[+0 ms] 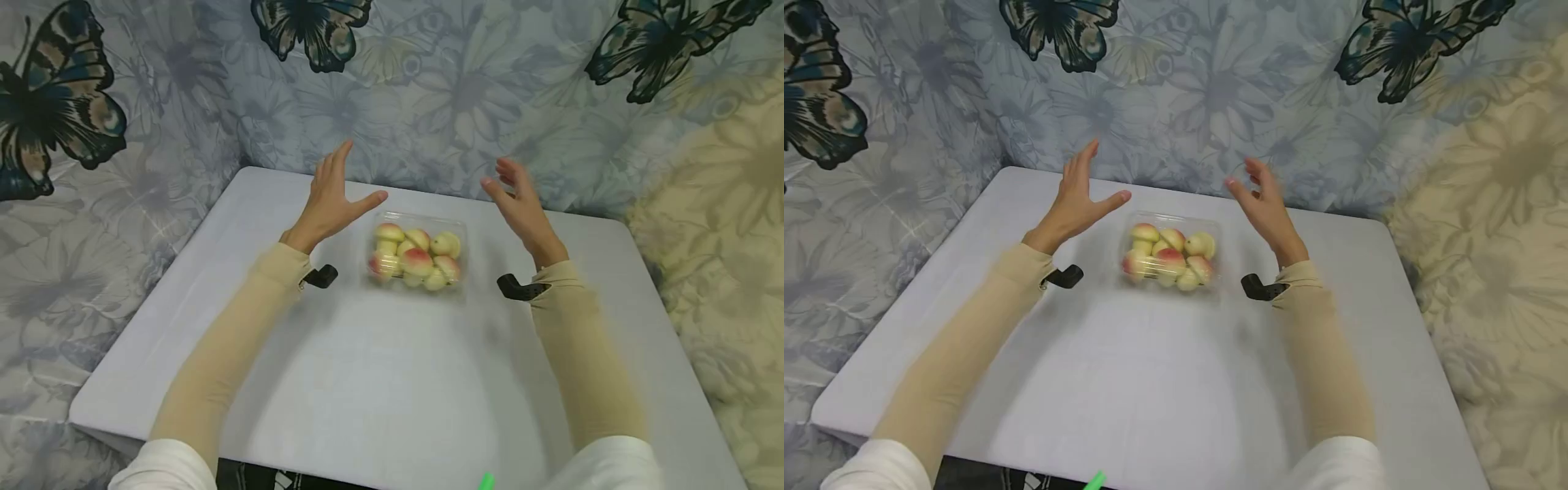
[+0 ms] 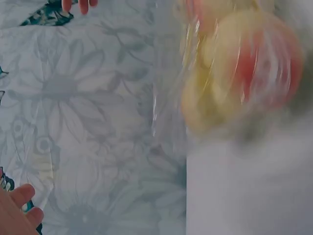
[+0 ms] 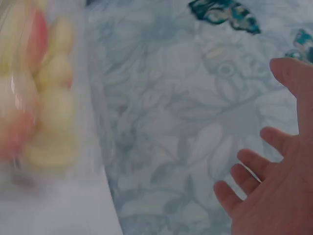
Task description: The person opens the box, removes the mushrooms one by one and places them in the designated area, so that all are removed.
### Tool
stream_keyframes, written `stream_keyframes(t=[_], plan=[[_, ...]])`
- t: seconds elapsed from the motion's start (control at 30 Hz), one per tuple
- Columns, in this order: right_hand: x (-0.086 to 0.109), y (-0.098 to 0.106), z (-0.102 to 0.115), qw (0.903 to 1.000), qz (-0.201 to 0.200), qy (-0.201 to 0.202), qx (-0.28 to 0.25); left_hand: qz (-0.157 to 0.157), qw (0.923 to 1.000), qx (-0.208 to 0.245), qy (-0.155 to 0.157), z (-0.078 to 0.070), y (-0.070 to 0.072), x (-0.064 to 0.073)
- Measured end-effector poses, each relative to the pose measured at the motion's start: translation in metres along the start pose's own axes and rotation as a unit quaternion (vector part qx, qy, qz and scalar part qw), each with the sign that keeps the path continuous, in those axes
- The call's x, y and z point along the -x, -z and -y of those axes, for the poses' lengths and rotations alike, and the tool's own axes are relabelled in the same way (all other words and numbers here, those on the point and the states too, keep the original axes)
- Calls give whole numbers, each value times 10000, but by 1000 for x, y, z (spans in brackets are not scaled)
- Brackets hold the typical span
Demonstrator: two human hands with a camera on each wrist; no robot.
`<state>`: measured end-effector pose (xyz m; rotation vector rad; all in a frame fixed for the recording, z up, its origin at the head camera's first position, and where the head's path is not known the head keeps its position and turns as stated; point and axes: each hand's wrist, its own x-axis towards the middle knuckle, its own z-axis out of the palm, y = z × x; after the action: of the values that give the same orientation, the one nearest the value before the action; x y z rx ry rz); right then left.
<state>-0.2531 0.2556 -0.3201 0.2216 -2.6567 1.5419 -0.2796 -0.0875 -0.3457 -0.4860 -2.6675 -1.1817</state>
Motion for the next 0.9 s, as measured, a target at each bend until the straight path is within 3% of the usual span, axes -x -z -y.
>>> stream_keyframes(t=[0.17, 0.33, 0.6, 0.77, 0.9], plan=[[6, -19, 10, 9984, 153, 341, -417, 235, 9967, 768, 70, -1, -24, 18], [13, -32, 14, 9972, 521, 528, -110, 518, 9893, 1352, 202, 9, -39, 29], [16, -51, 9, 9897, 1136, 746, 440, 1042, 9765, 1811, 522, 35, -49, 38], [20, -64, 8, 9843, 1467, 701, 684, 1442, 9655, 2049, 715, 42, -65, 45], [20, -74, 7, 9807, 1614, 724, 829, 1493, 9627, 2100, 825, 44, -72, 47]])
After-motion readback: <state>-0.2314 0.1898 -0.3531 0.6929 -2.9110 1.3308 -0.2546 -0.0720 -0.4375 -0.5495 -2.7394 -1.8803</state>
